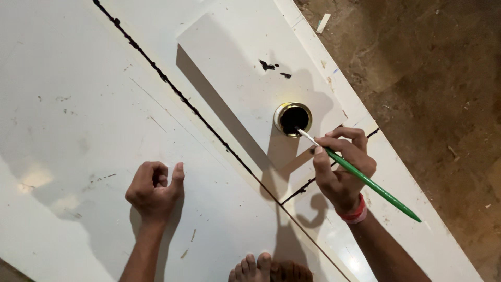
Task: The person paints black lines onto a white furniture component using a small brush, occasionally dipping the brush into a container of black paint.
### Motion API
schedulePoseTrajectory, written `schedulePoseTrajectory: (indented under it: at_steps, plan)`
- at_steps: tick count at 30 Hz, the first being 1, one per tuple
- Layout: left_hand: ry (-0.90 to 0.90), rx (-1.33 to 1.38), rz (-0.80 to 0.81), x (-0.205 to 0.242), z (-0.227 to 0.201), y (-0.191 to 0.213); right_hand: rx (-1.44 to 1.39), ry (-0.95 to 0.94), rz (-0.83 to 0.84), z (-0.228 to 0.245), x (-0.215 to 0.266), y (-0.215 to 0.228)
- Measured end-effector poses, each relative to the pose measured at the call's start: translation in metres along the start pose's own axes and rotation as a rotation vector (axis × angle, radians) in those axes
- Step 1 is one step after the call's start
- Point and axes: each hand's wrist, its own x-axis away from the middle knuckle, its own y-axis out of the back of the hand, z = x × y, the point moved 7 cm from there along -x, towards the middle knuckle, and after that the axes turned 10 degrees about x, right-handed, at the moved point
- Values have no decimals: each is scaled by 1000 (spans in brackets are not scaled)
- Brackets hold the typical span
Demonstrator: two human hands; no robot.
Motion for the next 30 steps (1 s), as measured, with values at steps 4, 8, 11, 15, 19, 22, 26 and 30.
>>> schedulePoseTrajectory:
  at_steps: [4,8,11,15,19,22,26,30]
  plan:
    - [-3,9,-3,1,3,0,-92,-109,-2,-5,4,1]
    - [2,-28,2,0,1,0,-52,-93,-15,-3,6,0]
    - [9,-40,1,1,-4,1,-191,-265,-47,-11,13,2]
    - [20,-48,0,1,-5,2,-477,-433,-150,-21,21,5]
    - [-20,-98,-3,1,-7,1,-622,-587,-229,-27,33,8]
    - [-34,-134,5,-2,-9,0,-739,-615,-230,-28,41,8]
    - [-102,-172,5,9,-10,1,-856,-593,-174,-23,64,3]
    - [-61,-143,26,1,-9,-1,-741,-522,-98,-15,77,-12]
